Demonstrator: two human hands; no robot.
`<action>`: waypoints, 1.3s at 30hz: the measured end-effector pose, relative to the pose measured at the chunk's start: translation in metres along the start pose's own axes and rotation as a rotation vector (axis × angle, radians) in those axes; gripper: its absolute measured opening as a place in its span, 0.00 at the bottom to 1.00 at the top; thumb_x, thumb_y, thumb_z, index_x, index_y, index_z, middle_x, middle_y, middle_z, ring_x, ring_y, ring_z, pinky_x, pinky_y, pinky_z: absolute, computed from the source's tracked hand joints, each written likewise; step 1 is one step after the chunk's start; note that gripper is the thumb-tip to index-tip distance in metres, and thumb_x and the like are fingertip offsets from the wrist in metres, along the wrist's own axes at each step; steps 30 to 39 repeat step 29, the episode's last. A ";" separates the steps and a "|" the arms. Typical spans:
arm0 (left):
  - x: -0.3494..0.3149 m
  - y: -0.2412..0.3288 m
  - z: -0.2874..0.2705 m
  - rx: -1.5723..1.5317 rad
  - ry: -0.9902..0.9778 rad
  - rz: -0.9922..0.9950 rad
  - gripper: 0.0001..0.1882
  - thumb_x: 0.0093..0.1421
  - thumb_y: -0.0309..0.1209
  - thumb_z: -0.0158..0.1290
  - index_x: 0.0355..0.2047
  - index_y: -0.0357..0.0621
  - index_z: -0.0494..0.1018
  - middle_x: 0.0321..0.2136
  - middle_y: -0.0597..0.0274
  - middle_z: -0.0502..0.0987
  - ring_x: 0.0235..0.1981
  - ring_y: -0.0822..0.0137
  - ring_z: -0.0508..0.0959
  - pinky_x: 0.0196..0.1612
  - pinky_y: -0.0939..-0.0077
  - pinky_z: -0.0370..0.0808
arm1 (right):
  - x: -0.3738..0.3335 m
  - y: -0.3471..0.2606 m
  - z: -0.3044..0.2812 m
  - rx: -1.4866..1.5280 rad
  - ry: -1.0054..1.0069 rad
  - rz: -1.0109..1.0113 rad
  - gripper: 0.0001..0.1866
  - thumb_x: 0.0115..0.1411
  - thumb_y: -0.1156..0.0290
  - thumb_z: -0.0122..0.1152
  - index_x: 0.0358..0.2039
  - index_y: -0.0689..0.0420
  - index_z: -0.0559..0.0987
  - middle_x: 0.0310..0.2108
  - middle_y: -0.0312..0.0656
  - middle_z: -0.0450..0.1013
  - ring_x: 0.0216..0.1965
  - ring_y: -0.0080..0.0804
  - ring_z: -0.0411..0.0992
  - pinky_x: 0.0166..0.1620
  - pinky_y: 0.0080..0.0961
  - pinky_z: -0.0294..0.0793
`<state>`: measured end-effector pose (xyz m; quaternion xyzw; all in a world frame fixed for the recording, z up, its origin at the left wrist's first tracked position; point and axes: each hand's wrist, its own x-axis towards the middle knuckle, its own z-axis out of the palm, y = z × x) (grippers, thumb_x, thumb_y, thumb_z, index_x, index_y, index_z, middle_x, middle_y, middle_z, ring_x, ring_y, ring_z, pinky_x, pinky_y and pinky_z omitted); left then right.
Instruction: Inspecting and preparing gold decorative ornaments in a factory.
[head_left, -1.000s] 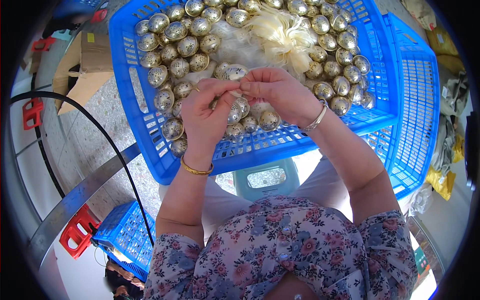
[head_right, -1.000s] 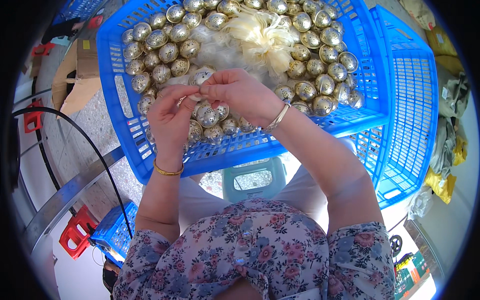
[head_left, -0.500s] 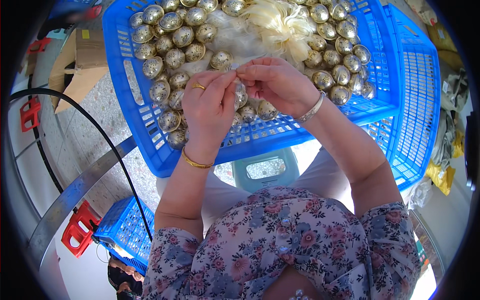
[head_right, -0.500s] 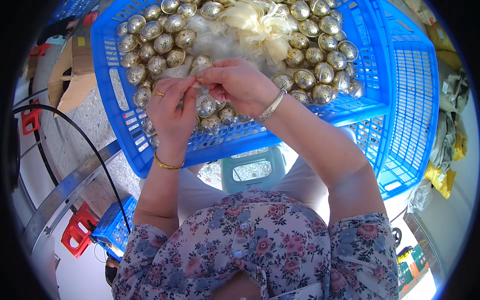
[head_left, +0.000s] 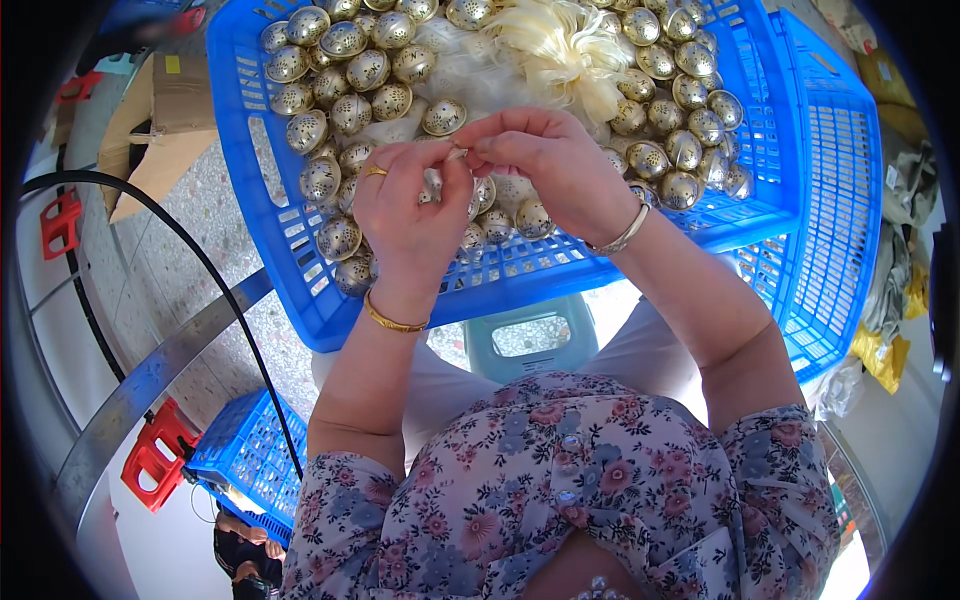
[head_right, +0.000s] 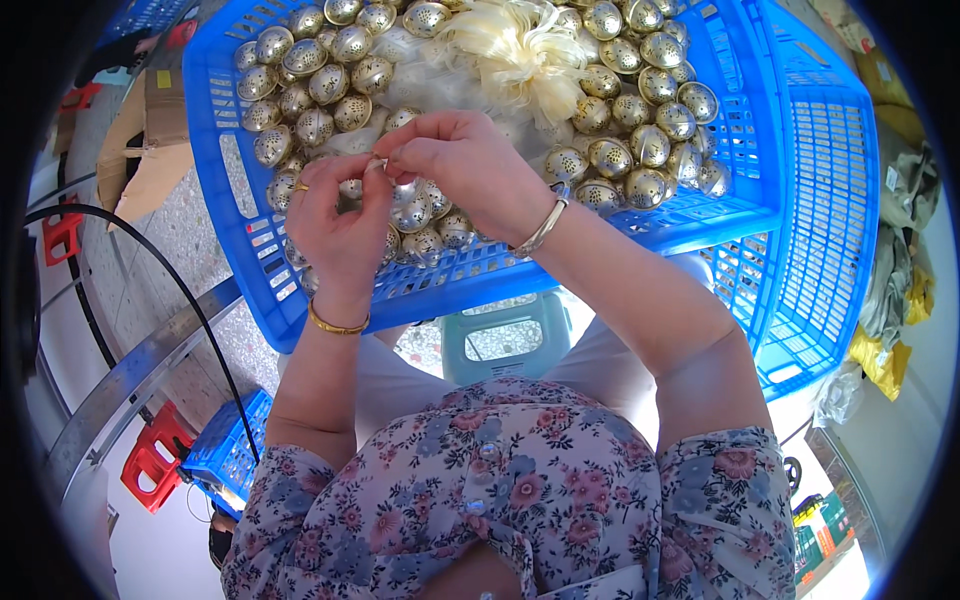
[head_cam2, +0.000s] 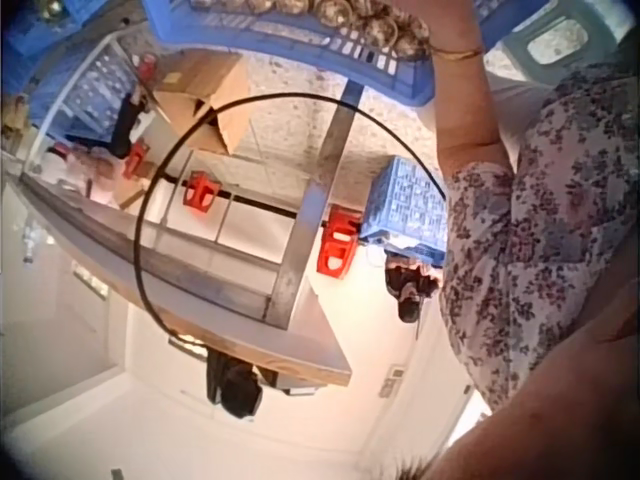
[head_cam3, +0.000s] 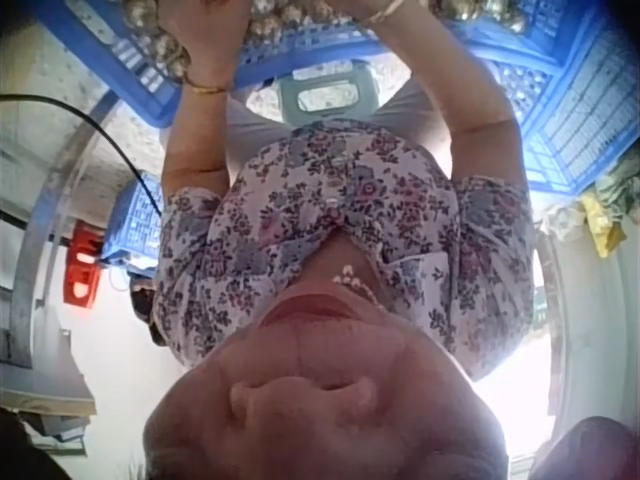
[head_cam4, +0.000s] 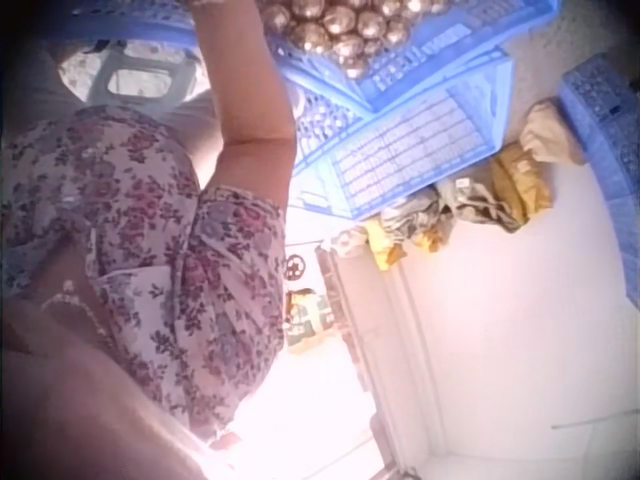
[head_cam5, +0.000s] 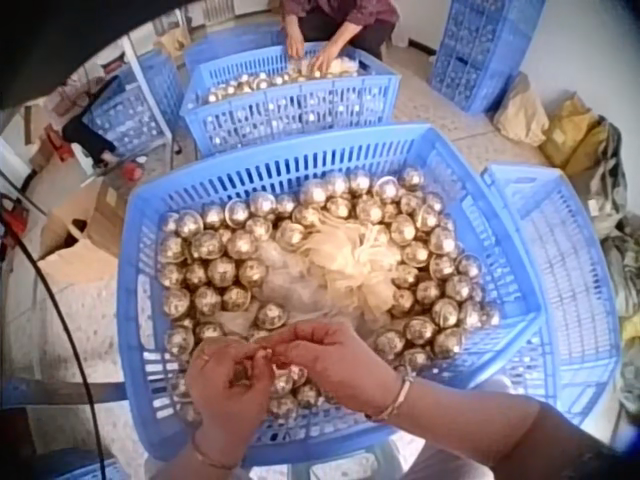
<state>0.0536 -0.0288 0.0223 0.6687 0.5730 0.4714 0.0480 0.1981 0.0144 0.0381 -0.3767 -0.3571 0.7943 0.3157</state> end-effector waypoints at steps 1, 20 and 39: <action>0.001 0.002 -0.001 0.009 -0.021 -0.051 0.08 0.41 0.19 0.54 0.24 0.42 0.72 0.21 0.60 0.73 0.23 0.62 0.73 0.28 0.72 0.71 | 0.000 0.000 0.000 -0.003 -0.008 0.000 0.13 0.54 0.73 0.52 0.38 0.66 0.75 0.33 0.41 0.74 0.35 0.24 0.71 0.43 0.19 0.70; 0.000 -0.003 0.002 -0.437 -0.110 -0.536 0.04 0.47 0.21 0.51 0.26 0.37 0.70 0.23 0.61 0.72 0.25 0.71 0.72 0.31 0.80 0.69 | 0.002 0.005 0.002 -0.846 0.172 -0.515 0.07 0.49 0.75 0.61 0.30 0.60 0.75 0.26 0.37 0.73 0.31 0.24 0.72 0.34 0.21 0.70; 0.003 -0.002 -0.001 -0.408 -0.220 -0.402 0.04 0.49 0.22 0.49 0.27 0.37 0.69 0.23 0.60 0.71 0.26 0.68 0.71 0.32 0.77 0.68 | 0.006 0.001 -0.007 -1.233 0.051 -0.868 0.07 0.44 0.75 0.60 0.27 0.55 0.74 0.25 0.39 0.71 0.29 0.36 0.70 0.35 0.28 0.67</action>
